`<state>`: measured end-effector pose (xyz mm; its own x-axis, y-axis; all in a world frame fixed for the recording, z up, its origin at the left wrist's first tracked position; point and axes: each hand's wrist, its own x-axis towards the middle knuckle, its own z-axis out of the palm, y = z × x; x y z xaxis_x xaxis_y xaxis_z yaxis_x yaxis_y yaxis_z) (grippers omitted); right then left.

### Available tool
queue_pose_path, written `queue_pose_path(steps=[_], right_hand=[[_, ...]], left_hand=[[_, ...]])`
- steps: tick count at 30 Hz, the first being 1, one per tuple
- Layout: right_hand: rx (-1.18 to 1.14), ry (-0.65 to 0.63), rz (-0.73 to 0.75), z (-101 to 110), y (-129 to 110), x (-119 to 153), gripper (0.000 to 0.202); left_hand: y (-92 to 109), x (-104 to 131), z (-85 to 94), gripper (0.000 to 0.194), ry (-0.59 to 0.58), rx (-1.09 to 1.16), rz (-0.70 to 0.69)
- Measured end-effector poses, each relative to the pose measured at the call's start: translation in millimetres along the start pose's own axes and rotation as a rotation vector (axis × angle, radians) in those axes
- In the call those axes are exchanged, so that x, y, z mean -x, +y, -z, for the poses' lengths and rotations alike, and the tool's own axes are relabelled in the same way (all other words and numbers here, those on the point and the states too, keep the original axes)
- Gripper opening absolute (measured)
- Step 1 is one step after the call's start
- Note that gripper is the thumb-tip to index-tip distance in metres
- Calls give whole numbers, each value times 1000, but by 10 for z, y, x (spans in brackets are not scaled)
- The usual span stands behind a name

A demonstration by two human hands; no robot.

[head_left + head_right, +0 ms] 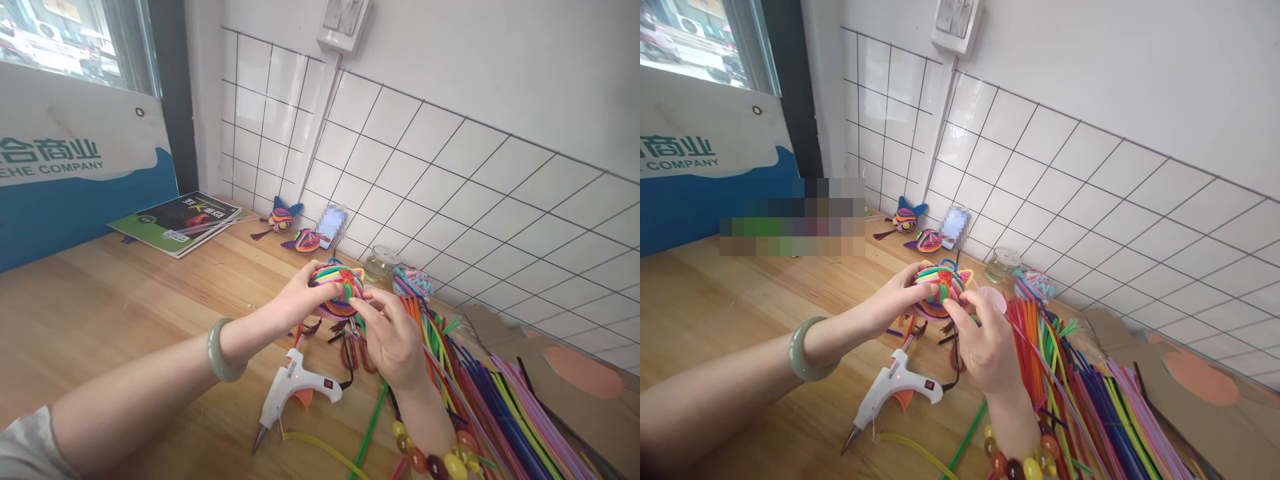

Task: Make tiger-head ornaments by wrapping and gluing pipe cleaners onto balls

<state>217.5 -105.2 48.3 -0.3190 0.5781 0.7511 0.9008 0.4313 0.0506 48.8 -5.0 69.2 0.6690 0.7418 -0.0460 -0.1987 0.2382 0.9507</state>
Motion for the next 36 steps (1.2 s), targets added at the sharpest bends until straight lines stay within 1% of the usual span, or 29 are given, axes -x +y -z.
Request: queue_pose_path(steps=[12, 21, 25, 31, 36], right_hand=[[13, 11, -1, -5, -4, -8, 41], [27, 3, 1, 0, -10, -12, 40], [30, 2, 4, 3, -5, -7, 43], [33, 11, 7, -1, -5, -5, 53], [31, 31, -2, -3, -11, 0, 56]], left_hand=[[-53, -28, 5, 48, -7, 69, -22], [-47, -29, 12, 47, -3, 20, -35], [-43, -24, 14, 47, -4, 23, -38], [-48, -17, 17, 48, -21, 18, -47], [-51, -19, 20, 46, -13, 16, -94]])
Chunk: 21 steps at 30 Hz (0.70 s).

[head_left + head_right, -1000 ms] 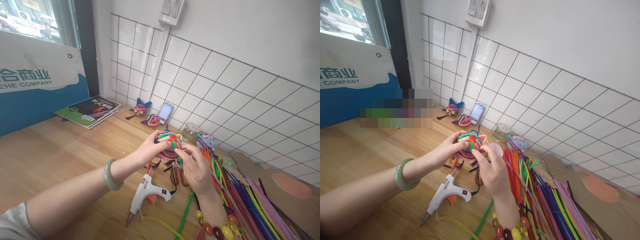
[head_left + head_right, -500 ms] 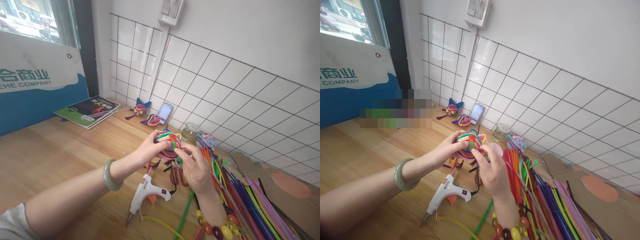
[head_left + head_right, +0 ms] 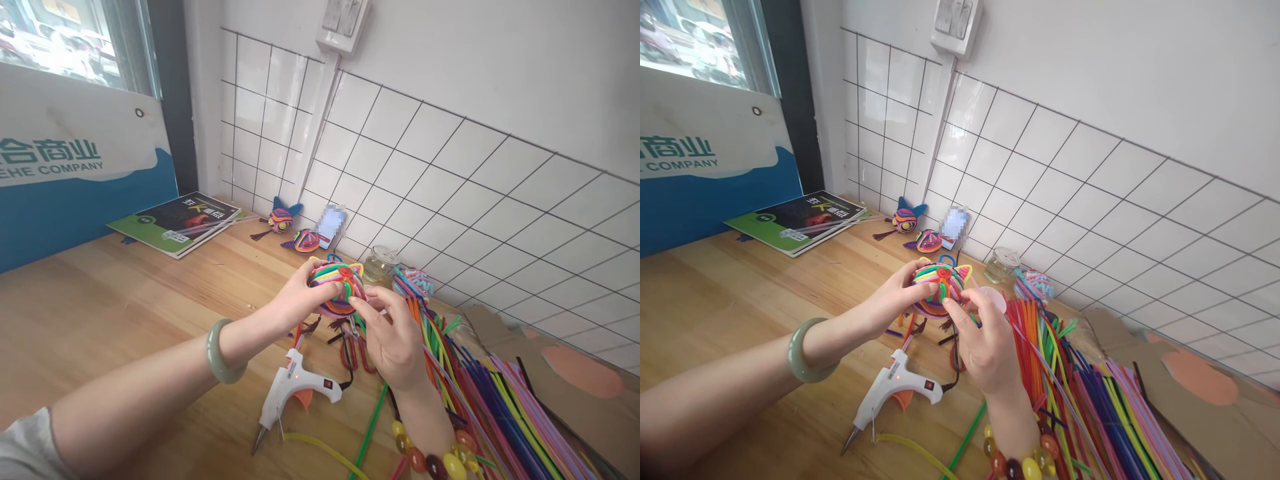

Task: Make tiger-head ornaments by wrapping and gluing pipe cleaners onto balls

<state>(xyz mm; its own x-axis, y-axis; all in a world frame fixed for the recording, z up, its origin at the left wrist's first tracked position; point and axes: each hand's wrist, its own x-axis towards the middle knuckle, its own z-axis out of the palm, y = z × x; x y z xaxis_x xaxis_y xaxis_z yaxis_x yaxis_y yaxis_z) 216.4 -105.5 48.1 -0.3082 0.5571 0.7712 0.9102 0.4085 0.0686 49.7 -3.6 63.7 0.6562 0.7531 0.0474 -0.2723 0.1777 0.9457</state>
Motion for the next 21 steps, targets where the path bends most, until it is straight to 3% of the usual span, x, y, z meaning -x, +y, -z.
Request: queue_pose_path(steps=[13, 21], right_hand=[[39, 28, -19, 49, -61, -8, 58], [87, 28, -9, 69, -86, -9, 50]], left_hand=[[-36, 33, 0, 53, 46, -7, -222], [-2, 61, -3, 57, 40, 11, -254]])
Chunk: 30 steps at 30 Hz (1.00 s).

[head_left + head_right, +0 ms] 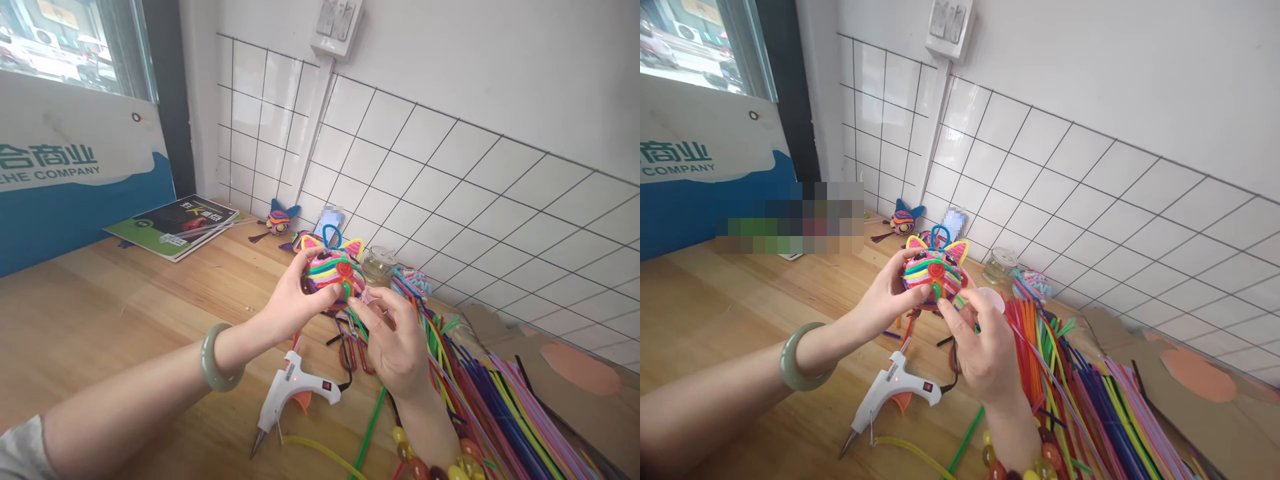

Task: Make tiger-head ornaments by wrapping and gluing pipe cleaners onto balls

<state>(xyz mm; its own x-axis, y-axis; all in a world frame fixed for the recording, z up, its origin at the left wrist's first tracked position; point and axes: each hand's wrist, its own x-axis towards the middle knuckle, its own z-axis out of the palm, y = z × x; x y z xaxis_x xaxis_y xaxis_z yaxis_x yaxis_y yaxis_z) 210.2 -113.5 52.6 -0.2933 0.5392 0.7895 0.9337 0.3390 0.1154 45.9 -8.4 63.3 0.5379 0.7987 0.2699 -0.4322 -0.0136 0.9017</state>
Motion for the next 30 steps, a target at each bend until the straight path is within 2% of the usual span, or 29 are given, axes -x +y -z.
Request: queue_pose_path(steps=[11, 19, 30], right_hand=[[-4, 3, -9, 13, -22, -7, 43], [-14, 11, 13, 4, -25, -26, 56], [-53, 5, -17, -17, -25, -27, 56]], left_hand=[[-11, -3, 6, 58, 22, -27, -6], [-15, -30, 8, 59, 16, -19, 23], [-27, -44, 15, 55, 28, -13, 60]])
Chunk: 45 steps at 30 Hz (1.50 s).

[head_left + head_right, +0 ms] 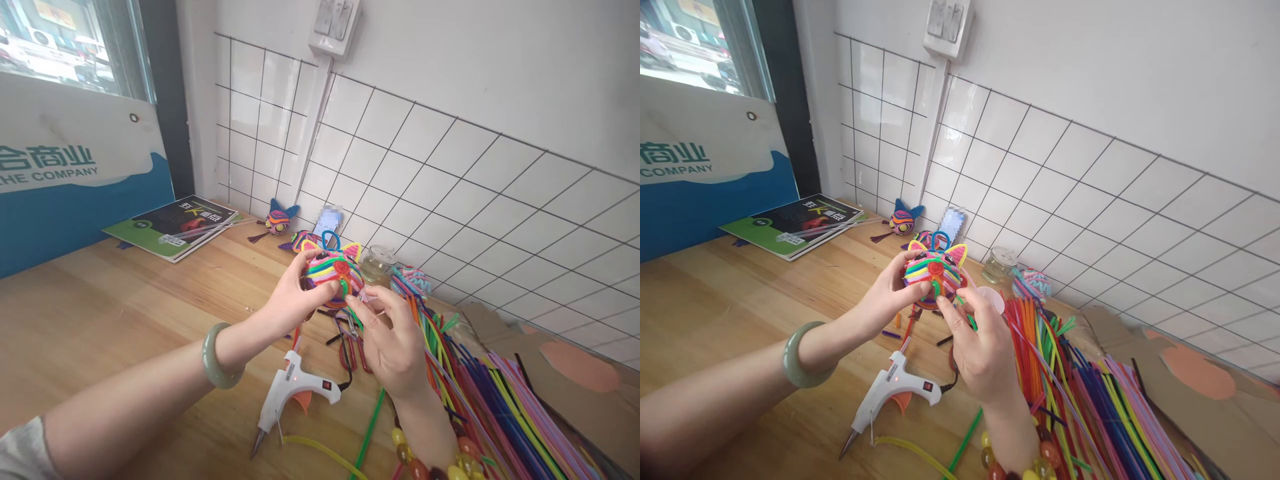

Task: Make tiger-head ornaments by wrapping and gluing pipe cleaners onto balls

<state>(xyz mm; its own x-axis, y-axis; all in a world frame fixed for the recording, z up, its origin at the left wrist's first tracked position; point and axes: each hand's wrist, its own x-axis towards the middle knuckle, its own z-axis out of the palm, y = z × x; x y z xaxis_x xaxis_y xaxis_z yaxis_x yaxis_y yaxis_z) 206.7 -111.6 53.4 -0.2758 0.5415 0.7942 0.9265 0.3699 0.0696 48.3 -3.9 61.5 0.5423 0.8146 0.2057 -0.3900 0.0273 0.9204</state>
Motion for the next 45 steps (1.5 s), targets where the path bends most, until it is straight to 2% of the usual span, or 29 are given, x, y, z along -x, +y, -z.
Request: queue_pose_path(steps=[4, 8, 15, 23, 29, 32, 40, 45], right_hand=[[-66, 59, -66, 3, -29, -47, 51], [-86, 158, -170, 13, -71, -109, 38], [-125, 182, -270, -33, -128, -132, 20], [-242, 149, -412, -69, -170, -114, 16], [-426, 149, -629, -65, -192, -108, 20], [-454, 165, -667, -58, -206, -121, 21], [-578, 217, -787, -55, -173, -130, 24], [-624, 252, -853, -34, -141, -140, 28]], left_hand=[[-9, -10, -2, 53, 5, 2, 42], [-8, -14, 5, 56, 22, 20, 54], [-32, 4, -4, 51, -22, -6, 88], [-84, 60, -28, 55, -85, 37, 101], [-109, 59, -26, 55, -129, 93, -6], [-114, 54, -18, 55, -137, 110, -44], [-1, 43, -1, 55, -181, 96, -1], [-31, 0, 24, 67, -270, 137, -1]])
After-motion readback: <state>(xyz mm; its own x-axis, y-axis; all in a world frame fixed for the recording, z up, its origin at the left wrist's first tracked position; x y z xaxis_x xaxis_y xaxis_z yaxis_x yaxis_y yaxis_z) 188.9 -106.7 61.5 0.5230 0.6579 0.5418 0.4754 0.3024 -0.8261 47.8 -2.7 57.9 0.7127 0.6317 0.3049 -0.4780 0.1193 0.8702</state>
